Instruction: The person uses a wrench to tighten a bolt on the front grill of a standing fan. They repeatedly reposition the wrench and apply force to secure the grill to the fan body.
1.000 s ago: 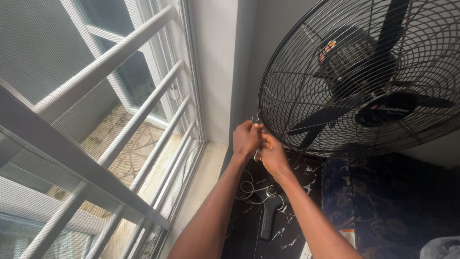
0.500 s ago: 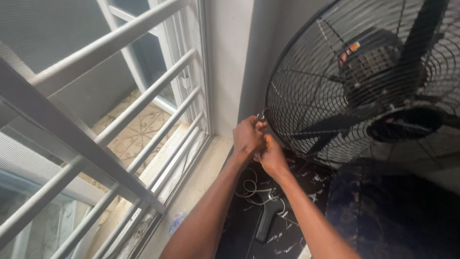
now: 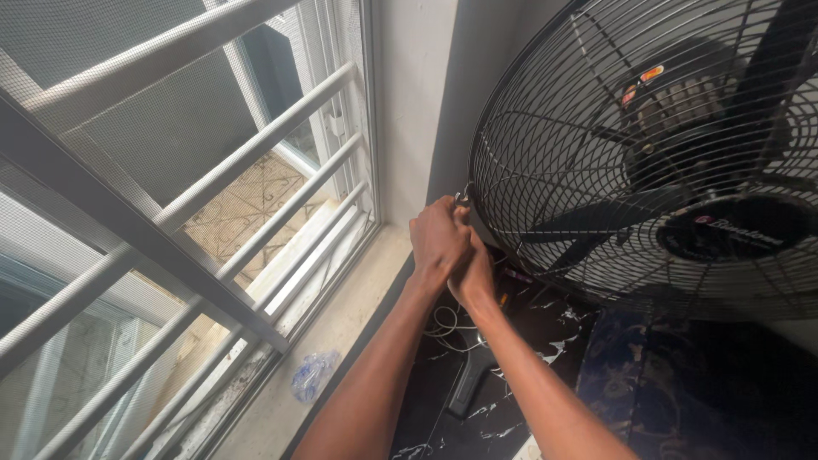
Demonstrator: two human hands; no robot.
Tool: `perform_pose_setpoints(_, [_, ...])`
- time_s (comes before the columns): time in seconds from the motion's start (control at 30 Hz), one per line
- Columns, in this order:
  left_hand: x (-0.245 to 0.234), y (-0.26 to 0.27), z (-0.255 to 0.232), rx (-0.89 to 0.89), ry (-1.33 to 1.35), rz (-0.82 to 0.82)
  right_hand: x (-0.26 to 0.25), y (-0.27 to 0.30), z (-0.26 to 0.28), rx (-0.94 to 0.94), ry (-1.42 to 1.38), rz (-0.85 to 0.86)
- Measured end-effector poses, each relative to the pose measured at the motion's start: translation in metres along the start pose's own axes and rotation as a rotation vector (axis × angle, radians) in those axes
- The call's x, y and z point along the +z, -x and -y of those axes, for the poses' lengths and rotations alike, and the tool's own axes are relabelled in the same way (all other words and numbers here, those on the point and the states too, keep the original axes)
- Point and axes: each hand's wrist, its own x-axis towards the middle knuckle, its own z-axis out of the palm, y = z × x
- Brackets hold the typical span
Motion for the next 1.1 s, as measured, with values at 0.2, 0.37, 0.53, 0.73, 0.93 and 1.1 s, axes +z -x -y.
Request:
perform_pose_setpoints(0.2, [-0.015,-0.01,-0.005,-0.206,0.135,0.201,0.002,-0.021,-0.015,-0.061,-0.801,0.232])
perform_pose_setpoints(0.37, [-0.016,-0.02,0.008,-0.172,0.325,0.211,0.027,-0.04,-0.06,0.153,-0.917,0.214])
perform_pose_setpoints(0.53, [-0.024,-0.03,0.013,-0.122,0.328,0.257,0.068,-0.049,-0.073,0.071,-1.198,-0.018])
perform_pose_setpoints(0.73, [-0.035,-0.022,0.007,-0.072,0.231,0.217,0.059,-0.008,0.026,0.283,-0.908,-0.372])
perform_pose_setpoints(0.93, [-0.029,-0.027,0.026,-0.248,0.53,0.445,0.029,0.012,0.075,0.321,-0.308,-0.466])
perform_pose_setpoints(1.1, [-0.004,-0.027,0.043,-0.427,0.991,0.596,0.027,0.006,0.043,0.102,-0.464,-0.416])
